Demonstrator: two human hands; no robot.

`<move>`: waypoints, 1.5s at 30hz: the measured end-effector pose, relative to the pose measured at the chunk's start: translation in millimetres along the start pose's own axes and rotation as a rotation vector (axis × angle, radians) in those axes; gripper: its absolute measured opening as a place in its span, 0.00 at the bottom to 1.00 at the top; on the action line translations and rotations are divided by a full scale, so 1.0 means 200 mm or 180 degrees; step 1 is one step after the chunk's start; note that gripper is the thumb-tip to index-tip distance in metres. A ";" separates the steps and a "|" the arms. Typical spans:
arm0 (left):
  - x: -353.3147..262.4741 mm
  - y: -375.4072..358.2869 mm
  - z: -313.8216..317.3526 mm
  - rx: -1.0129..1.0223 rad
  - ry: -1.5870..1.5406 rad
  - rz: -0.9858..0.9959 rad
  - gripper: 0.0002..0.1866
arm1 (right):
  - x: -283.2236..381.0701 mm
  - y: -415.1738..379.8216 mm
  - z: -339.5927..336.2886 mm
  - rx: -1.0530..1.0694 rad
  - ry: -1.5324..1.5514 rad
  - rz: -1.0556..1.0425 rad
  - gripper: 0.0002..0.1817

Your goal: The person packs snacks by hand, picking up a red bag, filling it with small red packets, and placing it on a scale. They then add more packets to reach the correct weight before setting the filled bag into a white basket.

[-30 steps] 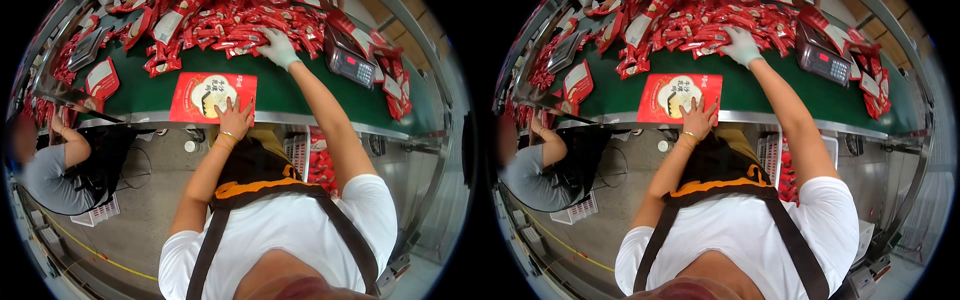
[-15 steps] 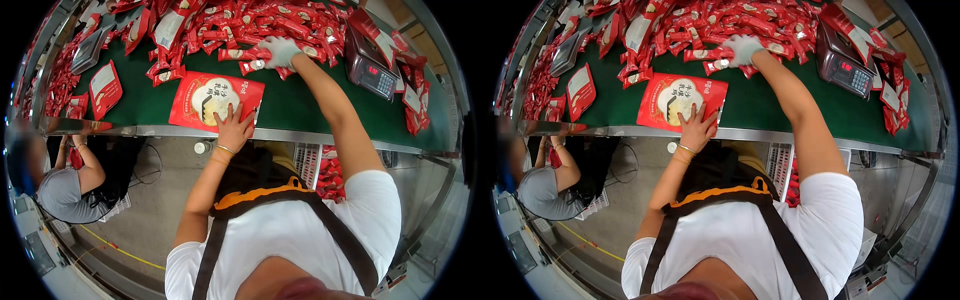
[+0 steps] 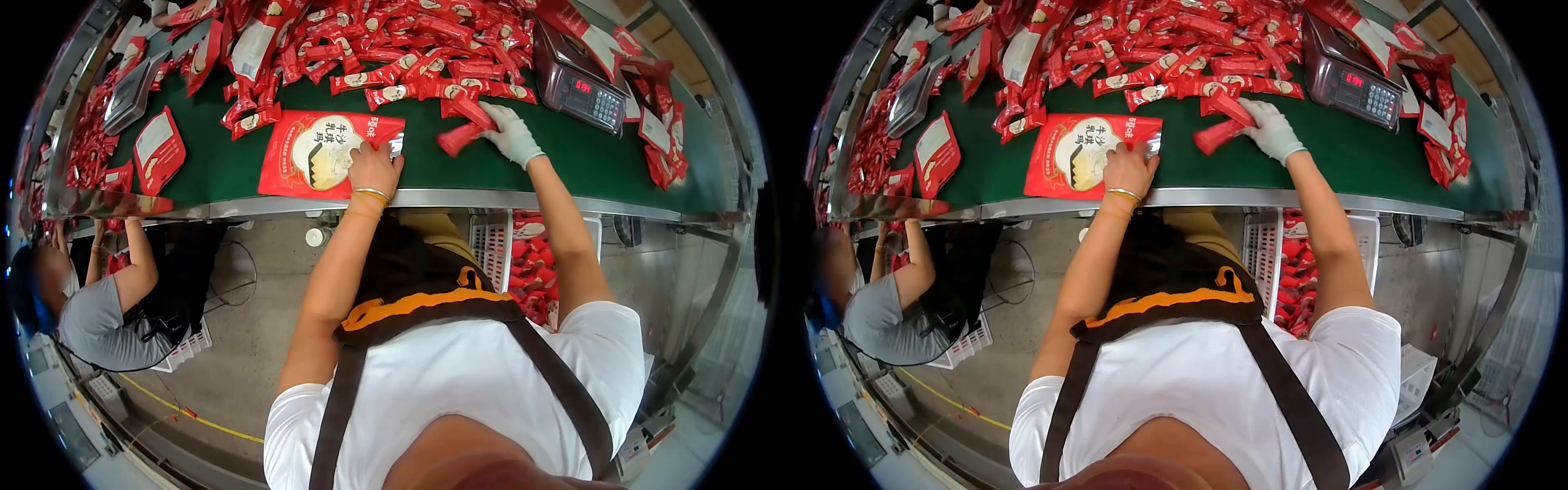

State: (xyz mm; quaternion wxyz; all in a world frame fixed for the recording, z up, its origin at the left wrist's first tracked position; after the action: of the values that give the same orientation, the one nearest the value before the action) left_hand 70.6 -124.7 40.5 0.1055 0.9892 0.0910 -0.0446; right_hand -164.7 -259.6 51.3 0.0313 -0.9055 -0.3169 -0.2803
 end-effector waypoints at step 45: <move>0.16 -0.12 -0.02 -0.0464 -0.1509 -0.0565 0.12 | 0.72 -0.25 0.23 -0.0362 0.0714 -0.0795 0.30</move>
State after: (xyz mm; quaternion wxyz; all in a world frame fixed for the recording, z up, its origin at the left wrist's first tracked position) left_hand 97.2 -94.9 36.5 0.1906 0.9291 0.1532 -0.2776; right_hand -79.5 -127.8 83.1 -0.0198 -0.8224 -0.4052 -0.3988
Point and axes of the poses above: each hand's wrist, its own y-axis towards the middle knuckle, its own z-axis out of the palm, x = y × z, the point moved 10 cm from there along y, towards the middle knuckle, and after that the axes turned 10 degrees about y, right-handed, at the moved point
